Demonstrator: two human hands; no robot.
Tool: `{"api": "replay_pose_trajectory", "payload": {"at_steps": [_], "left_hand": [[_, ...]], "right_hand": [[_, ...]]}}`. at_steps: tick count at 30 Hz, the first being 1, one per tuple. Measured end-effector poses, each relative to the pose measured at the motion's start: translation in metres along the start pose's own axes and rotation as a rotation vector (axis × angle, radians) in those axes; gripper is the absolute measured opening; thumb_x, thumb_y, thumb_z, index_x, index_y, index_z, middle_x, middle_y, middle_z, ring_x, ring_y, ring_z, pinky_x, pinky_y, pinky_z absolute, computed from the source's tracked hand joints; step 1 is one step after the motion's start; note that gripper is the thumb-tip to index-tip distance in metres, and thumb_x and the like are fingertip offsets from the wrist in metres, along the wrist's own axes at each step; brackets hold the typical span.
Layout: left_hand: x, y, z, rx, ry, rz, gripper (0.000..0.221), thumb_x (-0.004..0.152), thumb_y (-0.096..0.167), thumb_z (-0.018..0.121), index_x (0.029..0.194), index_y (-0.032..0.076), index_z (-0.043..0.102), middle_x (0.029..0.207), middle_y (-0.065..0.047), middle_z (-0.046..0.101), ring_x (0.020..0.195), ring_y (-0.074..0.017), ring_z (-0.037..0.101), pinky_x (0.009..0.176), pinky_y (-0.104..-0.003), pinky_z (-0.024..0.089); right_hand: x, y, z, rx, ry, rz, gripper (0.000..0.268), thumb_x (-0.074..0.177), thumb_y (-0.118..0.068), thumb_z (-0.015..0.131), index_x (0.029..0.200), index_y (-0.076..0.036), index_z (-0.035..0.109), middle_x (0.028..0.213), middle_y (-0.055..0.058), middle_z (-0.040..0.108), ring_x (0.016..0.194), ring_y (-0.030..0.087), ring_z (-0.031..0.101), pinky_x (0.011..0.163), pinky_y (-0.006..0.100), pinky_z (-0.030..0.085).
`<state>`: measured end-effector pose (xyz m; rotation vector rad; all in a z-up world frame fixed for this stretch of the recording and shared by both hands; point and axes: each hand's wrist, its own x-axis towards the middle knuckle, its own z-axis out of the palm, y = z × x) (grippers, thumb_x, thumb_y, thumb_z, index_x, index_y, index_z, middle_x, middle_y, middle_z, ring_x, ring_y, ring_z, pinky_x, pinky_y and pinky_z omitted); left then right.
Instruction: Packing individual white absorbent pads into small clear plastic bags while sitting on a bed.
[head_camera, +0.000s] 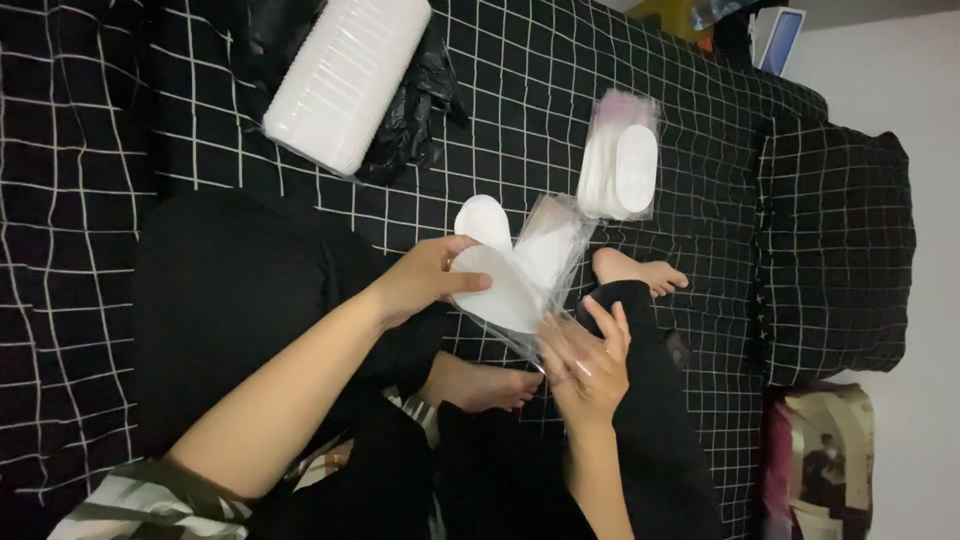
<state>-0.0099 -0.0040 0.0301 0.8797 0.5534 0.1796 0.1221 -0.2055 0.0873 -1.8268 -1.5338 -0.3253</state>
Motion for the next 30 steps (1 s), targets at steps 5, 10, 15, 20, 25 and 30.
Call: {"api": "replay_pose_trajectory", "payload": {"at_steps": [5, 10, 15, 20, 25, 30], "left_hand": [[0.005, -0.008, -0.005, -0.002, -0.020, -0.012, 0.051, 0.081, 0.017, 0.084, 0.125, -0.003, 0.067, 0.093, -0.012, 0.072, 0.078, -0.0201, 0.074, 0.067, -0.030, 0.064], [0.000, 0.001, -0.002, 0.006, -0.022, -0.014, 0.052, 0.081, 0.019, 0.084, 0.124, -0.004, 0.067, 0.097, -0.012, 0.073, 0.083, -0.0209, 0.075, 0.070, -0.032, 0.065], [-0.002, 0.008, 0.001, -0.004, -0.023, -0.014, 0.051, 0.080, 0.020, 0.085, 0.122, -0.003, 0.067, 0.103, -0.015, 0.074, 0.090, -0.0254, 0.075, 0.073, -0.034, 0.066], [-0.001, 0.001, -0.002, -0.032, 0.007, -0.011, 0.059, 0.079, 0.021, 0.086, 0.126, -0.007, 0.064, 0.105, -0.017, 0.073, 0.093, -0.0270, 0.075, 0.076, -0.037, 0.065], [0.004, -0.003, -0.005, -0.038, 0.015, -0.016, 0.065, 0.080, 0.022, 0.086, 0.130, -0.011, 0.060, 0.109, -0.023, 0.072, 0.095, -0.0337, 0.075, 0.076, -0.041, 0.065], [0.009, -0.010, -0.010, -0.021, 0.060, -0.014, 0.060, 0.081, 0.020, 0.086, 0.129, -0.007, 0.063, 0.107, -0.019, 0.071, 0.091, -0.0298, 0.075, 0.071, -0.037, 0.066]], "right_hand": [[-0.004, 0.001, 0.010, -0.032, 0.023, -0.016, 0.011, 0.089, -0.021, 0.080, 0.086, -0.011, 0.081, 0.088, 0.008, 0.078, 0.111, 0.041, 0.069, 0.114, 0.067, 0.039], [-0.006, 0.002, 0.012, -0.055, 0.079, -0.027, 0.010, 0.086, -0.018, 0.084, 0.080, -0.010, 0.080, 0.085, 0.010, 0.079, 0.106, 0.043, 0.071, 0.111, 0.069, 0.042], [-0.004, -0.003, 0.015, -0.019, 0.030, 0.012, 0.005, 0.084, -0.016, 0.084, 0.082, -0.013, 0.081, 0.091, 0.007, 0.080, 0.114, 0.040, 0.069, 0.115, 0.066, 0.038], [0.002, -0.004, 0.020, -0.015, 0.024, -0.003, 0.004, 0.084, -0.013, 0.085, 0.084, -0.013, 0.081, 0.093, 0.006, 0.080, 0.115, 0.040, 0.068, 0.113, 0.065, 0.039], [-0.005, 0.004, 0.014, -0.049, 0.038, -0.033, 0.007, 0.080, -0.013, 0.088, 0.082, -0.010, 0.082, 0.089, 0.009, 0.079, 0.108, 0.041, 0.070, 0.109, 0.063, 0.046], [-0.010, 0.006, 0.001, -0.007, -0.025, 0.108, 0.011, 0.078, -0.008, 0.089, 0.086, -0.010, 0.082, 0.091, 0.008, 0.080, 0.103, 0.036, 0.072, 0.109, 0.053, 0.049]]}}
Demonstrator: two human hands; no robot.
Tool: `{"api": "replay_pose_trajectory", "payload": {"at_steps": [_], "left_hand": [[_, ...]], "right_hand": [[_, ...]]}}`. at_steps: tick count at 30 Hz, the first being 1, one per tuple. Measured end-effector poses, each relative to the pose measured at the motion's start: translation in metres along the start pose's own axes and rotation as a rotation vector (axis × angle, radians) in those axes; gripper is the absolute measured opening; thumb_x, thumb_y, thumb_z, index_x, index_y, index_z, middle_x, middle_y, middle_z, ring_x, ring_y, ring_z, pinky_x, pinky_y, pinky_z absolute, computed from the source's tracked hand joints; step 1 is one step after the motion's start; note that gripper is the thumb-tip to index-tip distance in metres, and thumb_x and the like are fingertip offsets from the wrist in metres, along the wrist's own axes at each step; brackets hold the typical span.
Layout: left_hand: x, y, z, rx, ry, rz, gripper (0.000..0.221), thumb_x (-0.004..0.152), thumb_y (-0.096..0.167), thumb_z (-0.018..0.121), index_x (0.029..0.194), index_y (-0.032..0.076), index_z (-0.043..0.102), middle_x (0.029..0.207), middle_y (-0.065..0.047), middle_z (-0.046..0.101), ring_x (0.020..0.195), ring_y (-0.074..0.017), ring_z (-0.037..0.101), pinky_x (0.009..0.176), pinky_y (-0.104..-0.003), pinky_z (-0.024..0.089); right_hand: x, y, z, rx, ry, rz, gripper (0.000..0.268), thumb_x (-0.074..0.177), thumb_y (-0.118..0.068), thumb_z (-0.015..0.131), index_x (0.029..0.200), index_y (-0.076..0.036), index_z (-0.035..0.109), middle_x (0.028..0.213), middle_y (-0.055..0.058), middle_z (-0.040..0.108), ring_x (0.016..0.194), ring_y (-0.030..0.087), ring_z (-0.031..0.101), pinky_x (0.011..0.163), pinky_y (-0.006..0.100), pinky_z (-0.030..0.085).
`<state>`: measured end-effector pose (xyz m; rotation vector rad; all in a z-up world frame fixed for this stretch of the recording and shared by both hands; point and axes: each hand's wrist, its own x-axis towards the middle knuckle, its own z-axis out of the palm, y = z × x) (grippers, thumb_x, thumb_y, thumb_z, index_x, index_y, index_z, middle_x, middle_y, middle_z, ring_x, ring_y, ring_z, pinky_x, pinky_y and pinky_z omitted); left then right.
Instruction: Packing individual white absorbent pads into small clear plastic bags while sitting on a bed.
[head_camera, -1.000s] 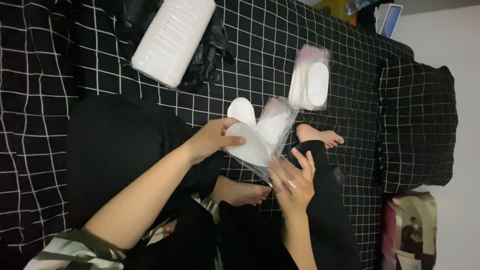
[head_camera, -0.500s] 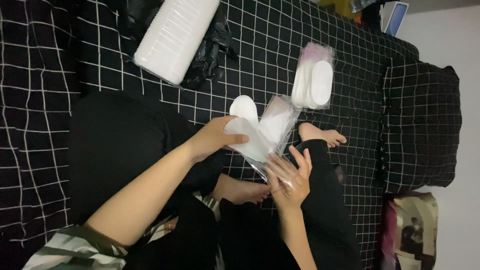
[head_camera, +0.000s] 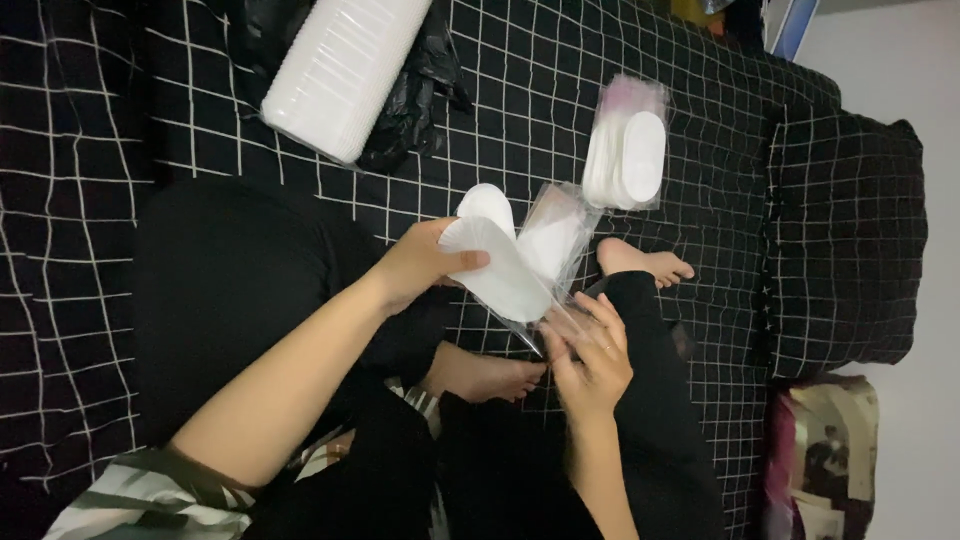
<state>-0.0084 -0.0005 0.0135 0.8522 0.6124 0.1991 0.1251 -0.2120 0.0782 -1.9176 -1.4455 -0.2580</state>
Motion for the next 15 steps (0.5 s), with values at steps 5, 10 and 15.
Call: {"api": "replay_pose_trajectory", "payload": {"at_steps": [5, 10, 15], "left_hand": [[-0.002, 0.001, 0.003, -0.012, 0.016, -0.007, 0.060, 0.079, 0.018, 0.086, 0.129, -0.007, 0.063, 0.106, -0.019, 0.072, 0.089, -0.0298, 0.076, 0.070, -0.036, 0.066], [-0.002, -0.001, 0.004, -0.016, 0.012, -0.008, 0.058, 0.080, 0.019, 0.085, 0.128, -0.006, 0.065, 0.107, -0.018, 0.072, 0.090, -0.0287, 0.075, 0.069, -0.036, 0.066], [0.000, -0.001, 0.003, -0.030, 0.014, -0.011, 0.060, 0.079, 0.019, 0.086, 0.128, -0.009, 0.063, 0.106, -0.021, 0.071, 0.090, -0.0320, 0.075, 0.070, -0.039, 0.065]], "right_hand": [[0.006, -0.011, 0.005, 0.046, 0.039, 0.054, 0.013, 0.078, -0.008, 0.089, 0.089, -0.010, 0.082, 0.090, 0.011, 0.079, 0.098, 0.036, 0.073, 0.105, 0.052, 0.052], [0.007, -0.015, 0.010, 0.048, 0.107, 0.094, 0.017, 0.078, -0.006, 0.091, 0.091, -0.004, 0.081, 0.088, 0.012, 0.080, 0.094, 0.036, 0.074, 0.105, 0.053, 0.053], [0.009, -0.020, 0.015, 0.043, 0.152, 0.098, 0.010, 0.079, -0.003, 0.089, 0.086, -0.004, 0.081, 0.085, 0.011, 0.079, 0.094, 0.035, 0.073, 0.105, 0.051, 0.053]]}}
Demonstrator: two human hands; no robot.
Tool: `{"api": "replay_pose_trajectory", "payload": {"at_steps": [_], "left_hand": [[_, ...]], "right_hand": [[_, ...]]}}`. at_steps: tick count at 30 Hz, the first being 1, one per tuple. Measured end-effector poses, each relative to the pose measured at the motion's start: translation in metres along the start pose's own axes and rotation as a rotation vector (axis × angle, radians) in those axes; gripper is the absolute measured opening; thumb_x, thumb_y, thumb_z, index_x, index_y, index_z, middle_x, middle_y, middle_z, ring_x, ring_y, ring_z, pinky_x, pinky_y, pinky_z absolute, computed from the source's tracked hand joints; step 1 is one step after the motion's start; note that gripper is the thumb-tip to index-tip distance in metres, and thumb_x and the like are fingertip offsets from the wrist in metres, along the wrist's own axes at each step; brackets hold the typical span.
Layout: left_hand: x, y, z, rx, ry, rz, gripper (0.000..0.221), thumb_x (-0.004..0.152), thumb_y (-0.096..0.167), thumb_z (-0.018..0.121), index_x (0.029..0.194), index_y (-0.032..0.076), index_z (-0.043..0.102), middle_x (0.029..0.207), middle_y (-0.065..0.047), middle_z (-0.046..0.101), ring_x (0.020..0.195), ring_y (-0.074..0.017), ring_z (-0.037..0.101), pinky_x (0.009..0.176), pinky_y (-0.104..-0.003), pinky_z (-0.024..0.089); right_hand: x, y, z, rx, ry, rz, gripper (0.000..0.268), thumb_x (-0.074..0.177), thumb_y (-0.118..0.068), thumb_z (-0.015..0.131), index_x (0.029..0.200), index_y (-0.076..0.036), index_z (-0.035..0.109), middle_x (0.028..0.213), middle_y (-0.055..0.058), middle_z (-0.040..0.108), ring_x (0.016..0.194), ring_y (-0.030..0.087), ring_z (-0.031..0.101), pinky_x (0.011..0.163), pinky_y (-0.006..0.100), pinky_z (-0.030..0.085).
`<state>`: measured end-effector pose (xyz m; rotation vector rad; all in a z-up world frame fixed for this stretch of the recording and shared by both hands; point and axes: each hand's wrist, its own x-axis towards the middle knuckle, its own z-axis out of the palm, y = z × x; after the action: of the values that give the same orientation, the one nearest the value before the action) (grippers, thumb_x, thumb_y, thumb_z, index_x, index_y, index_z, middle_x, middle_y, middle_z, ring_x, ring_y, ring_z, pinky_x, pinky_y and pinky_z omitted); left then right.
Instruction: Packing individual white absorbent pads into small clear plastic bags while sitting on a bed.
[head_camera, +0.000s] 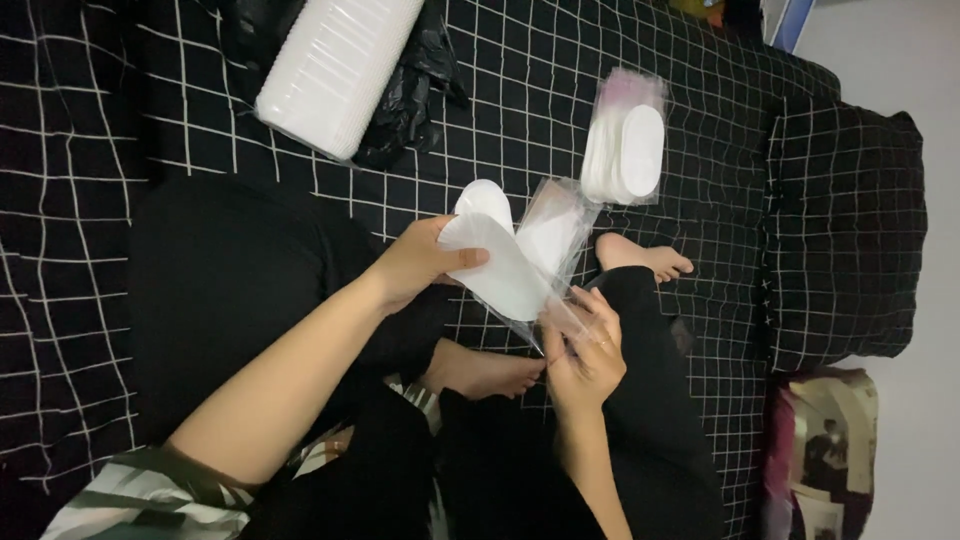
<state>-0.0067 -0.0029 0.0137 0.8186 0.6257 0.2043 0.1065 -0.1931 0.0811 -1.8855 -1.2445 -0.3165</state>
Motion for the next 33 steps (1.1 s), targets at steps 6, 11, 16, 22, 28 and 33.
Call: {"api": "replay_pose_trajectory", "payload": {"at_steps": [6, 11, 16, 22, 28, 33], "left_hand": [[-0.007, 0.008, 0.002, -0.014, -0.009, 0.032, 0.055, 0.080, 0.019, 0.085, 0.124, -0.008, 0.066, 0.103, -0.020, 0.072, 0.087, -0.0294, 0.076, 0.068, -0.038, 0.065], [-0.006, 0.008, 0.003, -0.031, -0.015, 0.032, 0.055, 0.080, 0.018, 0.085, 0.124, -0.007, 0.066, 0.103, -0.019, 0.072, 0.087, -0.0283, 0.075, 0.070, -0.038, 0.065], [-0.004, 0.005, 0.001, -0.037, -0.016, 0.039, 0.053, 0.081, 0.017, 0.085, 0.124, -0.007, 0.066, 0.104, -0.020, 0.072, 0.088, -0.0293, 0.075, 0.069, -0.039, 0.066], [-0.003, 0.003, 0.000, -0.059, -0.008, 0.026, 0.054, 0.080, 0.016, 0.085, 0.126, -0.006, 0.066, 0.104, -0.020, 0.073, 0.088, -0.0301, 0.076, 0.069, -0.039, 0.066], [0.004, -0.002, -0.001, -0.117, 0.058, 0.062, 0.055, 0.081, 0.017, 0.085, 0.125, -0.007, 0.065, 0.103, -0.021, 0.073, 0.090, -0.0307, 0.076, 0.072, -0.040, 0.066], [0.008, -0.011, -0.001, 0.027, 0.090, 0.098, 0.057, 0.079, 0.019, 0.088, 0.126, -0.003, 0.066, 0.107, -0.018, 0.071, 0.096, -0.0277, 0.072, 0.074, -0.039, 0.064]], "right_hand": [[-0.001, 0.006, -0.001, 0.002, -0.022, -0.037, 0.012, 0.077, -0.001, 0.090, 0.084, -0.005, 0.081, 0.086, 0.013, 0.078, 0.096, 0.036, 0.072, 0.105, 0.052, 0.053], [-0.001, 0.007, -0.001, -0.010, -0.020, -0.057, 0.017, 0.077, -0.002, 0.090, 0.091, -0.003, 0.081, 0.087, 0.014, 0.078, 0.095, 0.037, 0.072, 0.102, 0.052, 0.055], [0.000, 0.004, 0.002, -0.031, -0.018, -0.095, 0.016, 0.077, -0.001, 0.091, 0.089, -0.005, 0.081, 0.089, 0.012, 0.078, 0.097, 0.037, 0.072, 0.102, 0.051, 0.055], [-0.005, 0.010, -0.006, 0.008, -0.010, -0.036, 0.011, 0.084, -0.003, 0.084, 0.094, 0.000, 0.080, 0.092, 0.018, 0.077, 0.093, 0.039, 0.072, 0.095, 0.053, 0.058], [0.005, 0.002, -0.005, 0.464, 0.149, 0.474, 0.067, 0.102, -0.049, 0.057, 0.149, -0.006, 0.038, 0.129, 0.019, 0.062, 0.113, 0.022, 0.064, 0.100, 0.038, 0.057], [0.017, -0.021, 0.008, 0.710, -0.075, 0.921, 0.094, 0.088, -0.043, 0.072, 0.160, -0.006, 0.024, 0.133, 0.013, 0.048, 0.108, 0.017, 0.055, 0.100, 0.044, 0.053]]}}
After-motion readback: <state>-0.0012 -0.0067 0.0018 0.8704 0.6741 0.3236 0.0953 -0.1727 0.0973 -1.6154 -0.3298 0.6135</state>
